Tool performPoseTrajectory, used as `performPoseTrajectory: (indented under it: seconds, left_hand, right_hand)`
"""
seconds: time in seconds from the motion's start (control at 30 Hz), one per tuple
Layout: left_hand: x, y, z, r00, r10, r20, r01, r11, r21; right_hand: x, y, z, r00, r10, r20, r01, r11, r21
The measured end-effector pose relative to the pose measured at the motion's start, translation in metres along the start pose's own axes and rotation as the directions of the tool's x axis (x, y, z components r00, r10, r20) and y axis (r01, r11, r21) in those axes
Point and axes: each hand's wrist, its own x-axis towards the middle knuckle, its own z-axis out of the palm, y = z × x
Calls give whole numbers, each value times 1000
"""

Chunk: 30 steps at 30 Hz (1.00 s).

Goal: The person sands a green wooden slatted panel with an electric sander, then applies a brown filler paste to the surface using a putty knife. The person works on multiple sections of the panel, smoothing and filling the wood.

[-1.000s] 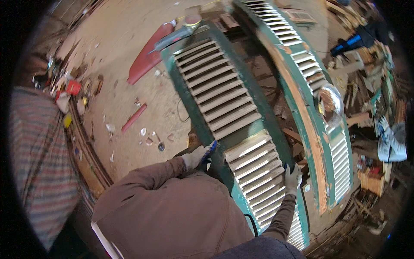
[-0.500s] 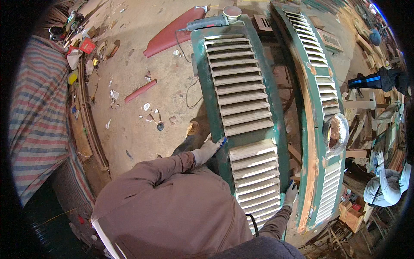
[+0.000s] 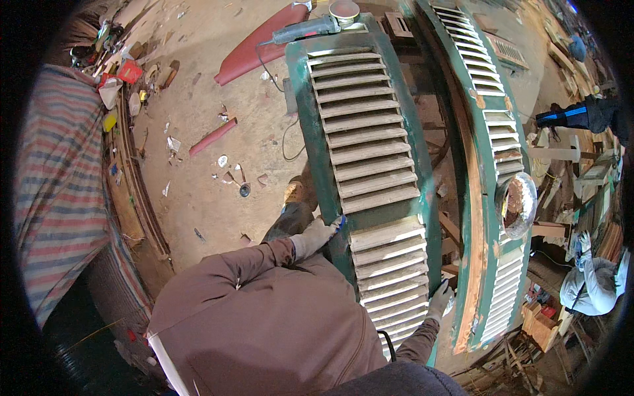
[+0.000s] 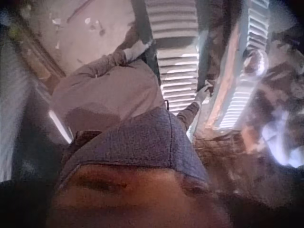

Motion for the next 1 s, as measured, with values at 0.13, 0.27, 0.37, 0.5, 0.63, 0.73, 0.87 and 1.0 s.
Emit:
performPoseTrajectory:
  seconds: [0.13,0.27,0.37,0.5,0.63,0.73,0.87,1.0]
  left_hand:
    - [32,-21,13,986,164,5,-163,973,165]
    - [9,13,-3,996,75,48,-87,940,329]
    - [18,-1,6,990,142,20,-142,958,250]
    - [12,14,7,999,38,-20,-32,963,269]
    - [29,-4,14,998,7,-69,13,959,284]
    - [19,7,13,992,-12,-124,52,944,326]
    - [24,2,12,996,47,-73,-21,947,320]
    - [46,-21,13,987,158,-10,-129,838,530]
  right_hand:
    - [8,41,22,993,47,-104,-43,998,41]
    - [13,55,27,992,-19,-123,34,992,118]
    - [17,66,8,997,23,74,-40,971,235]
    - [10,86,1,926,-224,-305,245,969,31]
    - [11,103,8,999,42,33,-50,947,318]
    - [11,116,14,990,82,115,-119,921,370]
    - [21,138,31,976,93,196,-170,887,429]
    - [36,179,51,955,89,282,-223,843,489]
